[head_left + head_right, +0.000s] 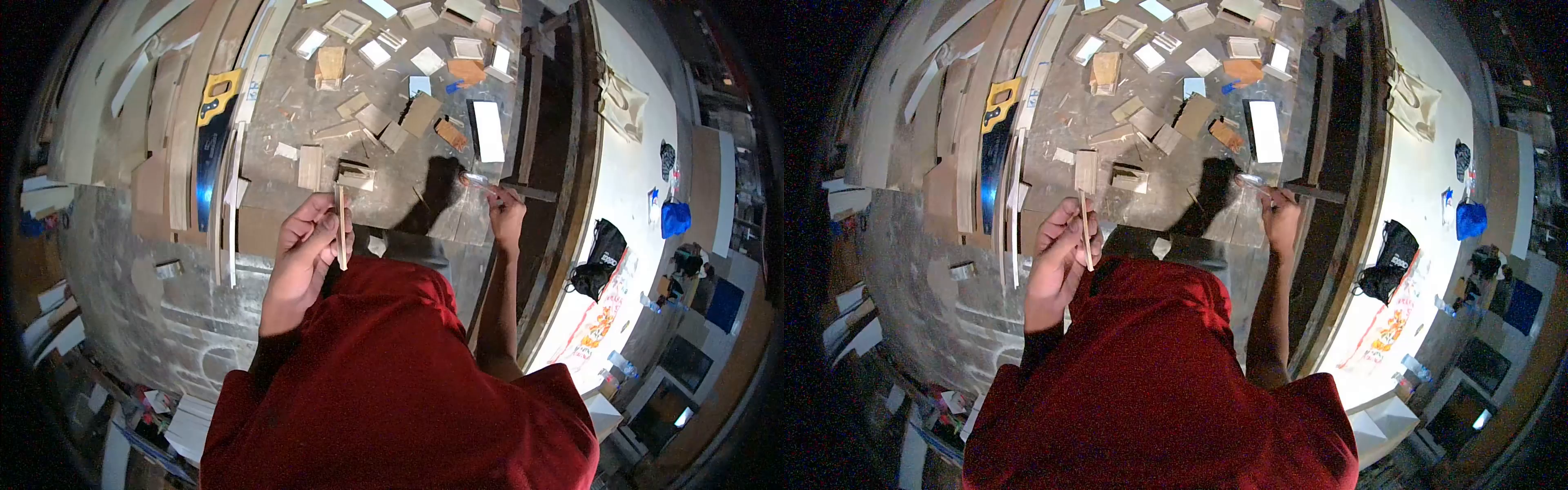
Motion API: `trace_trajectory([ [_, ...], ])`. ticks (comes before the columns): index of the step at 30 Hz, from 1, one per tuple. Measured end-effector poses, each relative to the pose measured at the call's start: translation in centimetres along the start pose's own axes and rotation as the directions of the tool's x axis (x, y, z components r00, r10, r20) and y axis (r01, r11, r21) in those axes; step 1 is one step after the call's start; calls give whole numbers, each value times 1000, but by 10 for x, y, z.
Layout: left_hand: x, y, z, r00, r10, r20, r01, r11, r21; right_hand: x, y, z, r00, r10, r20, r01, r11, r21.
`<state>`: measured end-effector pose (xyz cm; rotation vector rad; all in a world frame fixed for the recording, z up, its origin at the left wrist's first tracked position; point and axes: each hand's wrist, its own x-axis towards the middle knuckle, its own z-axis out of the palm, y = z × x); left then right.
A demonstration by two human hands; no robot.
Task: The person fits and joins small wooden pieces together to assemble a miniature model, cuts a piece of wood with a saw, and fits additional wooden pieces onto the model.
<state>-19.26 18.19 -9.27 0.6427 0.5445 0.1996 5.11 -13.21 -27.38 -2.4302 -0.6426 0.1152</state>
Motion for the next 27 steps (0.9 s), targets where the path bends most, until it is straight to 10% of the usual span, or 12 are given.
trace_trajectory([
  [25, 1, 7, -7, 989, -89, 118, 100, 991, -92, -15, -15, -31, 949, 211, -236, -150, 956, 253],
  [27, 2, 10, -1, 993, -94, 74, 101, 990, -97, -18, -43, -44, 883, 413, -223, -163, 716, 679],
])
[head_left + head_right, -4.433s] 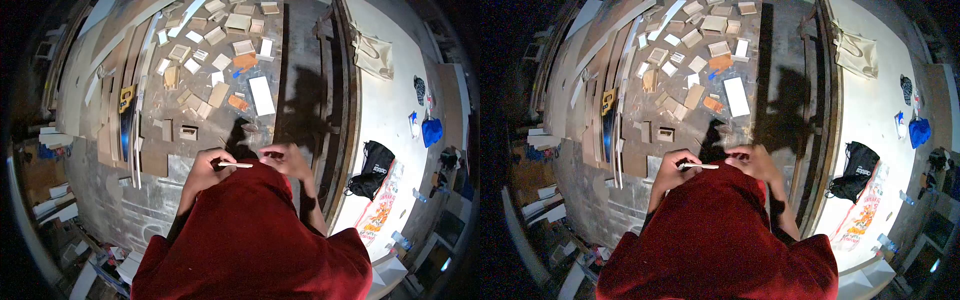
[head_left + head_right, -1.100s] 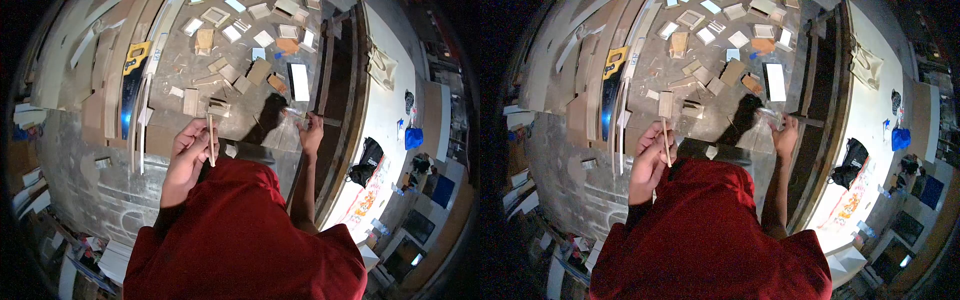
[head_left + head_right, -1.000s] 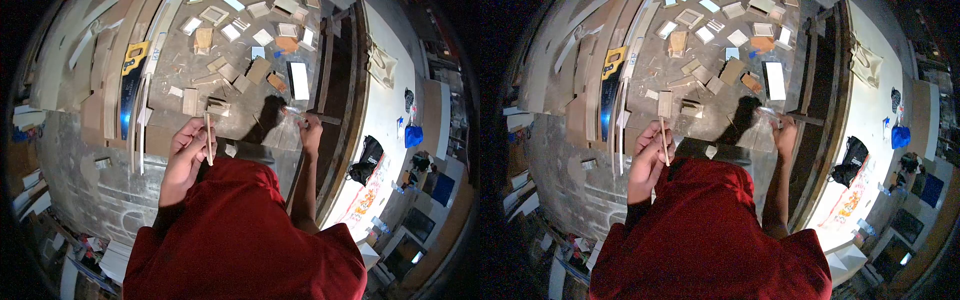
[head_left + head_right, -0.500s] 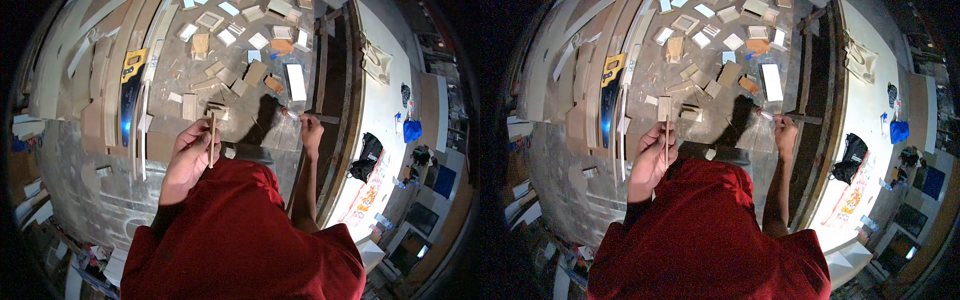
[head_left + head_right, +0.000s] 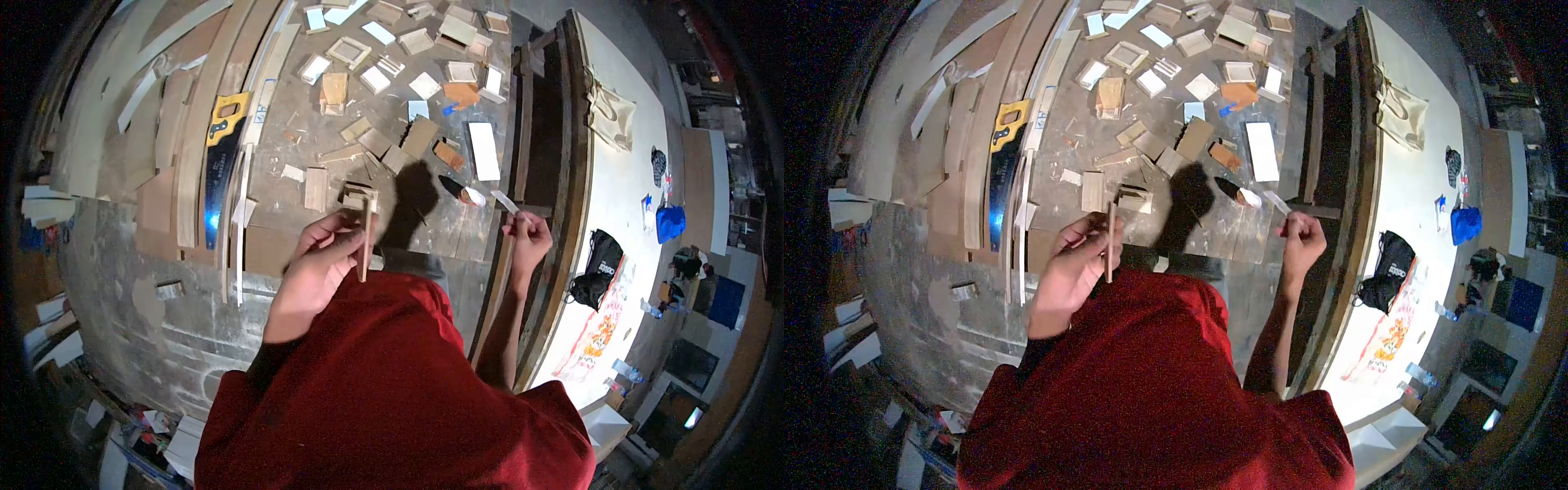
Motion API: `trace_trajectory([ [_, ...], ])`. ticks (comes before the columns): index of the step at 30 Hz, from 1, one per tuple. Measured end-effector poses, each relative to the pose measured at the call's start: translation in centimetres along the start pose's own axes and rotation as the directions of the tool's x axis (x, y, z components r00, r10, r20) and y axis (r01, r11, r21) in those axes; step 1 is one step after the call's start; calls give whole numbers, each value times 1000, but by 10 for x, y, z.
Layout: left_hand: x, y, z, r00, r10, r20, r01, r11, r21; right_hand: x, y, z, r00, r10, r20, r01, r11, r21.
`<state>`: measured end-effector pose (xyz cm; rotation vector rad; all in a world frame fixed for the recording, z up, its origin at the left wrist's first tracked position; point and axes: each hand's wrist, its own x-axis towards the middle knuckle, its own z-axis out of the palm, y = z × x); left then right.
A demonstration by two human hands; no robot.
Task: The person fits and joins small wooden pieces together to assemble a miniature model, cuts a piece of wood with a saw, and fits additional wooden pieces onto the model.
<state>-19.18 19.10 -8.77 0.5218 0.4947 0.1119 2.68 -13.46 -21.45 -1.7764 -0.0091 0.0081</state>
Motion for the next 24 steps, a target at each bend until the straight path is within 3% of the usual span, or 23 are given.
trace_trajectory([
  [2, 2, 2, 4, 999, -25, 32, 24, 999, 28, -18, -38, 12, 999, 25, 29, -26, 999, 36],
  [4, 7, 2, 10, 996, -56, 73, 52, 997, 58, -33, -59, 25, 984, 28, 175, -113, 858, 500],
  [5, 9, 1, 12, 993, -85, 78, 76, 990, 119, -40, -71, 31, 985, 16, 173, -102, 858, 504],
  [7, 13, -1, 20, 992, -90, 94, 69, 976, 207, -56, -101, 45, 942, 64, 330, -254, 777, 576],
  [11, 11, 4, 37, 981, -65, 185, 1, 944, 329, -82, -135, 60, 914, -60, 401, -246, 703, 667],
  [16, 1, 12, 58, 984, -34, 173, -47, 896, 442, -86, -166, 59, 886, -102, 453, -230, 750, 620],
  [18, -3, 14, 60, 967, -23, 252, -55, 953, 299, -87, -173, 59, 891, -192, 412, -93, 810, 579],
  [20, -7, 16, 65, 970, -40, 239, -21, 968, 249, -88, -181, 61, 895, -215, 390, -49, 822, 567],
  [22, -12, 19, 68, 971, -59, 230, 12, 980, 199, -88, -187, 62, 868, -356, 346, 154, 856, 494],
  [24, -17, 20, 69, 980, -78, 183, 45, 983, 175, -89, -191, 63, 846, -416, 334, 220, 842, 493],
])
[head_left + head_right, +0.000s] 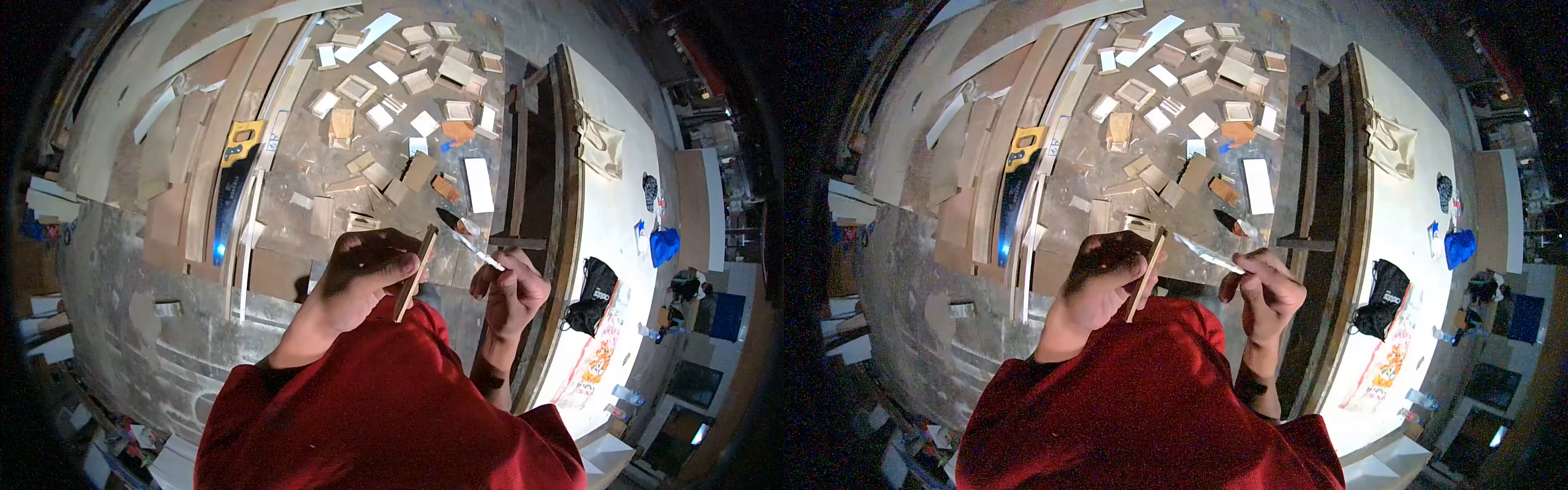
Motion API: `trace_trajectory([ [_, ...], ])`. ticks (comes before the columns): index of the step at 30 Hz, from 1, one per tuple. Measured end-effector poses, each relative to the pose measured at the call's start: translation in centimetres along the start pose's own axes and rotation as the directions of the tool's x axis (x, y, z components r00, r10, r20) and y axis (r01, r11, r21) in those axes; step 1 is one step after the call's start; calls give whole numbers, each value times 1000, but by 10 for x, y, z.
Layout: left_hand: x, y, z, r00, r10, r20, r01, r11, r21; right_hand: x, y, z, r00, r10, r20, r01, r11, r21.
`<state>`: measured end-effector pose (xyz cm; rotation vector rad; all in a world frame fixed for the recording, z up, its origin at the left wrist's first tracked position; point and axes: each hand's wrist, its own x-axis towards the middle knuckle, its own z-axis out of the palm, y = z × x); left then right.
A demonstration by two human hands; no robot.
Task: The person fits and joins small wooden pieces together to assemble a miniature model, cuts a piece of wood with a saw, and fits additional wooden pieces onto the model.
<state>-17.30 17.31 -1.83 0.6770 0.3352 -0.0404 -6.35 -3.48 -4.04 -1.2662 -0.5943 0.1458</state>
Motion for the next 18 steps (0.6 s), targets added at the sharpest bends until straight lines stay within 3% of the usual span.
trace_trajectory([
  [5, -4, 0, 2, 998, 28, 50, -26, 998, -48, -7, -5, 1, 978, -206, -19, 196, 952, -236],
  [9, -9, 0, 5, 996, -14, 83, 19, 998, -67, -10, -9, 2, 979, -200, -44, 180, 941, -288],
  [18, -9, -2, 8, 994, -17, 106, 22, 998, -51, -9, -15, -11, 958, -272, 88, 282, 844, -456],
])
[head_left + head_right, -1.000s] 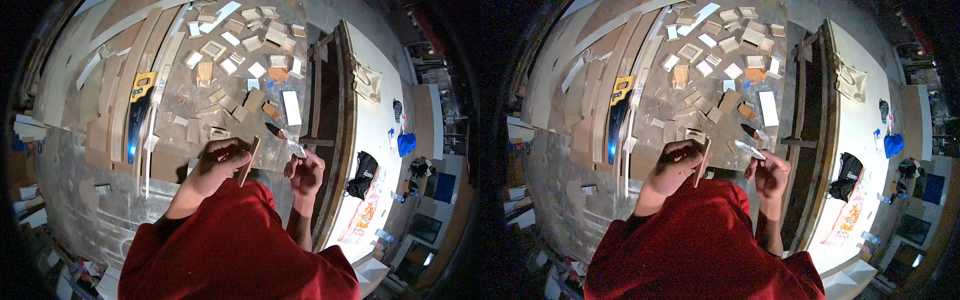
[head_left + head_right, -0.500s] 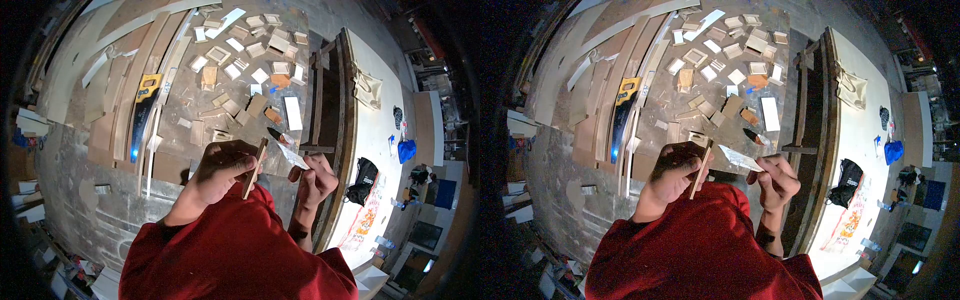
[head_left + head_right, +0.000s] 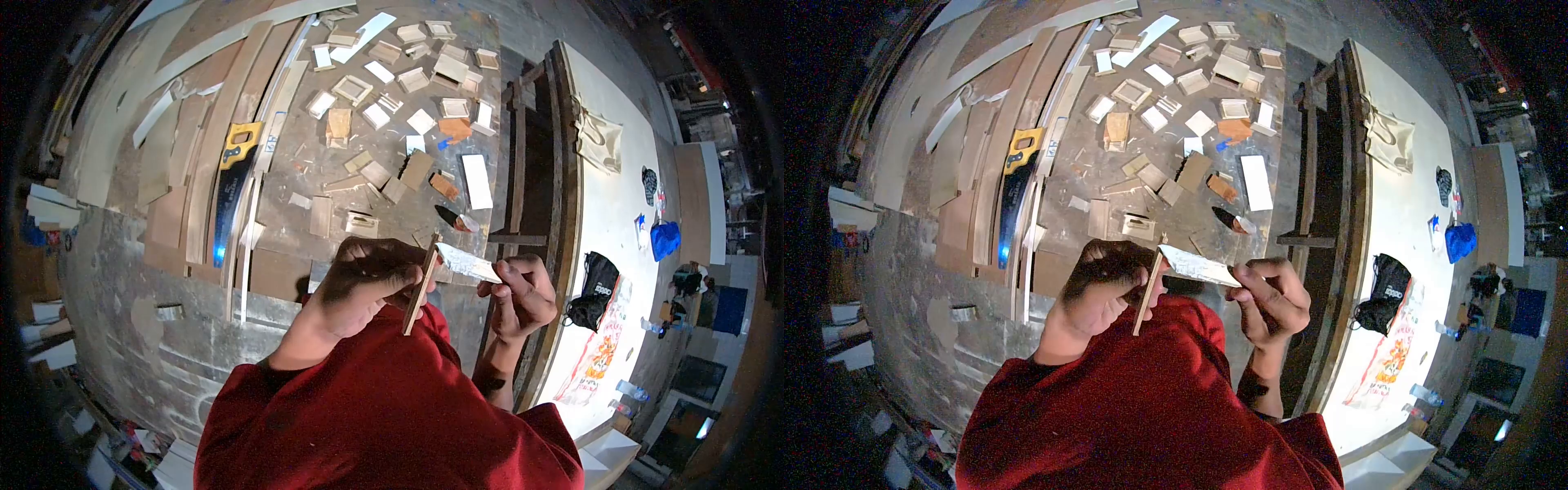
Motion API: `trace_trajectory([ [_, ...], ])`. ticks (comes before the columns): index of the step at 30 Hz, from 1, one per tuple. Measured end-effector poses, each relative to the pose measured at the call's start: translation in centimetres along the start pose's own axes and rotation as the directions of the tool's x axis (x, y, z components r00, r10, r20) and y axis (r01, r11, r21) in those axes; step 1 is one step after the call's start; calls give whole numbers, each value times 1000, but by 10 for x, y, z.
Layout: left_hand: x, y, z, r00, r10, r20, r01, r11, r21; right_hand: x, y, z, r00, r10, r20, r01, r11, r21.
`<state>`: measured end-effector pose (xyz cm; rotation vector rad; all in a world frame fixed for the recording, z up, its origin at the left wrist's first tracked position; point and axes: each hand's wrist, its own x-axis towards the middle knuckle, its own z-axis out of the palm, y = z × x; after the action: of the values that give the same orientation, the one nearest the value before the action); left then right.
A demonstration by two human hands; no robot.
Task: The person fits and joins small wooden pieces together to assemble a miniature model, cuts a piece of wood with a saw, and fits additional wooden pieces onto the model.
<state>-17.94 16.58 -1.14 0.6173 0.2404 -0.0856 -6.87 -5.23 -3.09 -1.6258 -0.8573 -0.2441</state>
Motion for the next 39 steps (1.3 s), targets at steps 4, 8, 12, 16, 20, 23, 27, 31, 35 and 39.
trace_trajectory([
  [4, 1, 0, -1, 999, -16, 28, 17, 1000, -26, 1, -6, -9, 1000, -30, -8, 29, 994, -105],
  [8, 1, -2, 2, 1000, -20, -20, 20, 1000, 9, -1, -8, -12, 996, -66, -55, 60, 993, -102],
  [12, 2, -3, 1, 1000, -20, 17, 20, 1000, -19, 5, -14, -8, 999, -53, -8, 51, 991, -125],
  [16, 1, -4, 1, 1000, -12, -11, 12, 1000, -17, 0, -9, -13, 998, -70, 7, 70, 994, -89],
  [20, 1, -7, 2, 998, -57, -21, 57, 998, 4, 0, -8, -8, 996, -43, -83, 34, 993, -116],
  [23, 0, -8, 4, 998, -49, -24, 50, 999, 11, 0, -6, -10, 997, -59, -49, 53, 993, -107],
  [27, -2, -5, 3, 999, -39, -25, 40, 999, 19, -3, -3, -15, 999, -25, -44, 24, 1000, -10],
  [31, -2, -2, 1, 999, -36, -2, 36, 992, 122, -7, -7, -12, 970, 223, -98, -195, 953, 232],
  [35, -4, -4, 3, 999, -23, -22, 27, 979, 203, -8, -5, -4, 919, 393, -30, -344, 837, 426],
  [39, -5, -3, 2, 1000, 1, 4, -1, 976, 219, -1, -14, 4, 873, 488, 10, -437, 771, 464],
])
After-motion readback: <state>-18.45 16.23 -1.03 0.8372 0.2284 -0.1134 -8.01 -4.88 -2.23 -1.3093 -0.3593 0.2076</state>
